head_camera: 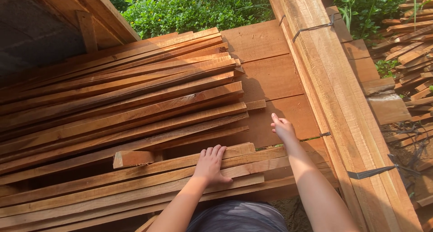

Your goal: Organizing thin wooden planks into small stacks and securing them with plastic ties.

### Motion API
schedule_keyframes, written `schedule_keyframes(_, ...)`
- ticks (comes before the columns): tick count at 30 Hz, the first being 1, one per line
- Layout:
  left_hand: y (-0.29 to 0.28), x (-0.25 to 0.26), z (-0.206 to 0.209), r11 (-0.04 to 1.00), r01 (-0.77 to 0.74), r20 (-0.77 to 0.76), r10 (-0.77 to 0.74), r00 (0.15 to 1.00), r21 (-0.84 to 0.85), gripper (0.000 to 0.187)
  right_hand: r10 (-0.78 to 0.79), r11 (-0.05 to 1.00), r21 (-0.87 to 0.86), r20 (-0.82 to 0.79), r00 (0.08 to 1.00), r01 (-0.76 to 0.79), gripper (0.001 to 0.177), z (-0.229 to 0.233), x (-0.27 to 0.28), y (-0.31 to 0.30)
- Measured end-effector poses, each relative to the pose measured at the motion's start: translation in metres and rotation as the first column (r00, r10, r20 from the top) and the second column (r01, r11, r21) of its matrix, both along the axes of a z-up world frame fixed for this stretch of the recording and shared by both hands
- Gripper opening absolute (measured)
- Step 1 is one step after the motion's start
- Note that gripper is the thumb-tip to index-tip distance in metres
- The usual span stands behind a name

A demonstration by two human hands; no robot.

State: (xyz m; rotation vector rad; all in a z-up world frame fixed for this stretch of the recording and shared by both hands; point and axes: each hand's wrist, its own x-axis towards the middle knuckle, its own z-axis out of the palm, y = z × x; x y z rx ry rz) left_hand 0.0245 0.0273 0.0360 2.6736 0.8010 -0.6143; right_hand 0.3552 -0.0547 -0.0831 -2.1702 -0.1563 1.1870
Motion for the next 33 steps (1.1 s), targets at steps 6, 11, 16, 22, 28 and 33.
schedule_keyframes(6,-0.001,0.004,0.012,1.0,0.005,-0.045,-0.004,0.999,0.013,0.123,-0.035,0.999,-0.013,-0.411,0.911,0.033,0.105,-0.028,-0.017,-0.027)
schedule_keyframes(11,-0.001,0.006,0.006,0.999,0.019,-0.087,-0.017,0.996,0.026,0.125,0.047,0.999,0.002,-0.422,0.906,-0.051,0.107,0.008,-0.035,-0.012)
schedule_keyframes(16,-0.002,0.008,0.008,1.0,0.025,-0.128,-0.024,0.991,0.01,0.125,0.089,0.996,0.045,-0.463,0.882,-0.077,0.103,0.042,-0.065,0.002)
schedule_keyframes(22,-0.001,0.006,0.001,0.998,0.028,-0.102,-0.023,0.995,0.047,0.128,0.11,0.993,0.005,-0.453,0.885,-0.121,0.091,-0.008,-0.094,0.014)
schedule_keyframes(28,0.001,0.004,-0.003,1.0,0.007,-0.076,-0.006,0.997,0.024,0.129,-0.007,1.0,-0.015,-0.333,0.943,0.002,0.056,-0.054,-0.112,0.019)
schedule_keyframes(33,0.001,0.006,0.002,1.0,0.006,-0.07,-0.005,0.998,0.01,0.128,-0.158,0.983,0.015,-0.451,0.879,0.185,0.043,-0.072,-0.113,0.018)
